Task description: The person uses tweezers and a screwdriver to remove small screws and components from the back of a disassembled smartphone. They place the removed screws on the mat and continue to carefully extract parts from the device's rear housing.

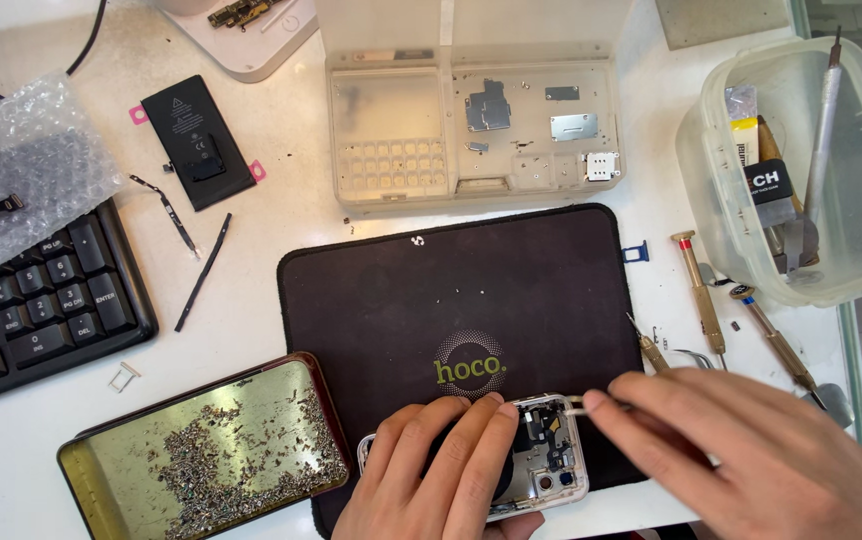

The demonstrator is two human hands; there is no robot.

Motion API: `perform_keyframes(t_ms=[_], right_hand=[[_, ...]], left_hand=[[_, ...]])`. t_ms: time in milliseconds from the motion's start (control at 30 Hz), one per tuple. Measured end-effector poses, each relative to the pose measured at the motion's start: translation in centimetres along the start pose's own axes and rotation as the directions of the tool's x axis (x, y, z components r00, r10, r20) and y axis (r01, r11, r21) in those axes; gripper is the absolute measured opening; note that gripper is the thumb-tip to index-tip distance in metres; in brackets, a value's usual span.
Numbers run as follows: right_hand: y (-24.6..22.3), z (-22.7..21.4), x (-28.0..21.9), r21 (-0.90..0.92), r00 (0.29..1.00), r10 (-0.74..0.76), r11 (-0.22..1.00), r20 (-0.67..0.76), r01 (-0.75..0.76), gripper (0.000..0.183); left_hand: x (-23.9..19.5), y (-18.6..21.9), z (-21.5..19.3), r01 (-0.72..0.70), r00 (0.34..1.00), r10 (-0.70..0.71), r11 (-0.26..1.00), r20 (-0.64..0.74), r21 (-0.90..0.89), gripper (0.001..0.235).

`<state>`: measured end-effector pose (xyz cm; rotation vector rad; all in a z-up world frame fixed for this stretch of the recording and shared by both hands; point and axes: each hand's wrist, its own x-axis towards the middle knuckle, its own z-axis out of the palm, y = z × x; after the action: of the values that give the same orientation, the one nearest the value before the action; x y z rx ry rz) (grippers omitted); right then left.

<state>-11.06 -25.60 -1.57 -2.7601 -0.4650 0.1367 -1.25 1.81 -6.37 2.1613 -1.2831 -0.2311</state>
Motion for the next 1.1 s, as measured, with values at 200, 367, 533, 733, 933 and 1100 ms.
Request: perform_keyframes(t_ms=[200,367,533,733,933,1100], right_hand=[[0.4,0.5,-0.5,0.052,0.993,0.089,0.995,-0.075,-0.086,0.041],[-0.5,2.3,-1.0,0.079,0.990,0.105,0.992,-0.099,-0.097,0.045],[-0.5,3.3,-1.7,0.118,0.985,0.130,0.986,-0.111,-0.117,0.049],[-0.2,3.3,-2.0,0.122,0.990,0.105,0.988,-0.097,-0.093,0.051],[-0.3,3.3,-1.5,0.142,0.989,0.101,0.986,-0.103,-0.086,0.049],[0.2,3.1,-1.2,0.181,0.990,0.115,0.979,-0.086,-0.098,0.049]], left_hand=[[0.3,0.1,-0.1,0.001,1.000,-0.001,1.000,-0.011,0.019,0.072],[0.3,0.1,-0.1,0.003,1.000,-0.003,1.000,0.005,0.026,0.069],[0.3,0.1,0.0,0.000,1.000,0.000,1.000,-0.016,0.028,0.069],[0.4,0.2,0.0,0.000,1.000,0.000,1.000,-0.021,0.022,0.070],[0.3,0.1,0.0,-0.002,1.000,0.003,0.999,-0.020,0.036,0.068],[0.3,0.0,0.1,-0.008,1.000,0.009,0.999,-0.018,0.036,0.067]])
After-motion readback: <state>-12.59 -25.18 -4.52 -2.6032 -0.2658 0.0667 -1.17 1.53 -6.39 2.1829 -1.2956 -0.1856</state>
